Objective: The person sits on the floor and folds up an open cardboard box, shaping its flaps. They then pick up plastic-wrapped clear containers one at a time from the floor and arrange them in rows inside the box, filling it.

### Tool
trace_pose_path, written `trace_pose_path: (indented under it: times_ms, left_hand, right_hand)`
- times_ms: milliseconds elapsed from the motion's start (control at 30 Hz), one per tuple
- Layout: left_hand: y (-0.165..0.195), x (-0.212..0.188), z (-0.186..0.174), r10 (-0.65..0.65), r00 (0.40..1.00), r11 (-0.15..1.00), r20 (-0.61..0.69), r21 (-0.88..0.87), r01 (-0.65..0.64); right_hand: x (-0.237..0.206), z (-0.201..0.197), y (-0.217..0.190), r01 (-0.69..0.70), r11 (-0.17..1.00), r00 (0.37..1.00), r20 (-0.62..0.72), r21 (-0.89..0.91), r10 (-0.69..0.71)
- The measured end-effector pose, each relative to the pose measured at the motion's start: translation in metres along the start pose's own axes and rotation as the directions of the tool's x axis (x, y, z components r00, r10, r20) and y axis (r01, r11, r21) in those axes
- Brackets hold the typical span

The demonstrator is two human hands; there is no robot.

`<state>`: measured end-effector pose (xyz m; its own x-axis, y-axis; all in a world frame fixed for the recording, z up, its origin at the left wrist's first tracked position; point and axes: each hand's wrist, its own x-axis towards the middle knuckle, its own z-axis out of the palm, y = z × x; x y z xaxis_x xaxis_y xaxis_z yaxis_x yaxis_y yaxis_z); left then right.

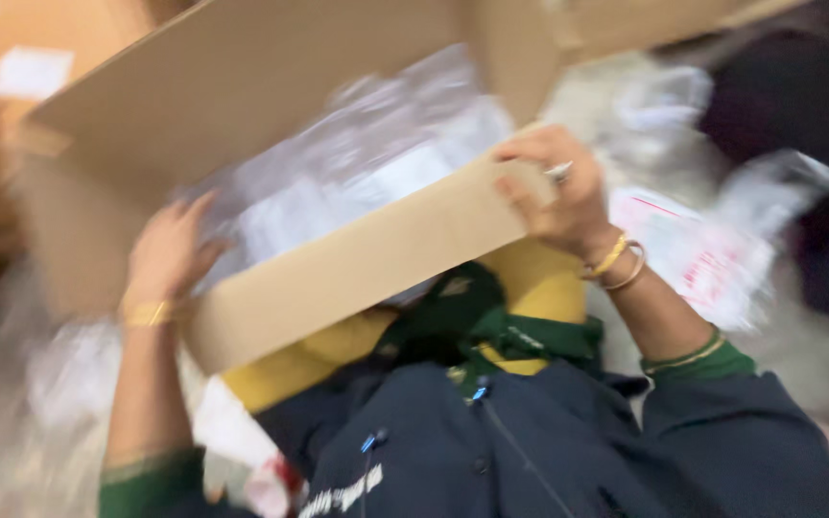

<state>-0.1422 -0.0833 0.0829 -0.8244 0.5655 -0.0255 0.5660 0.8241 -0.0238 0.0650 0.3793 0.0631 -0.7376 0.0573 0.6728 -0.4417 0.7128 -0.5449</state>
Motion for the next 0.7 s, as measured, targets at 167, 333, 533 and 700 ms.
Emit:
trace_pose_path:
  times_ms: [167,333,533,700]
  left_hand:
    - [0.048,-0.020,0.004,-0.033,0.979,0.980,-0.203,-0.197,-0.008]
    - [0.062,-0.019,0.021,-0.049,0.950,0.943,-0.307,-0.328,-0.057]
    - [0.065,-0.027,0.021,-0.066,0.918,0.932,-0.391,-0.353,-0.084]
    - [0.132,-0.026,-0.017,0.050,0.816,0.905,-0.575,-0.320,-0.281]
  right_hand:
    - [-0.098,-0.085,0.109,-0.485,0.580,0.717,0.083,-0.655,0.692]
    - [-0.191,-0.082,0.177,-0.623,0.286,0.249,0.162,-0.728,0.955]
    - [-0.218,-0.080,0.193,-0.685,0.222,0.171,0.143,-0.694,0.975]
    - [-0.135,-0.106,0.089,-0.696,0.530,0.644,-0.095,-0.485,0.759]
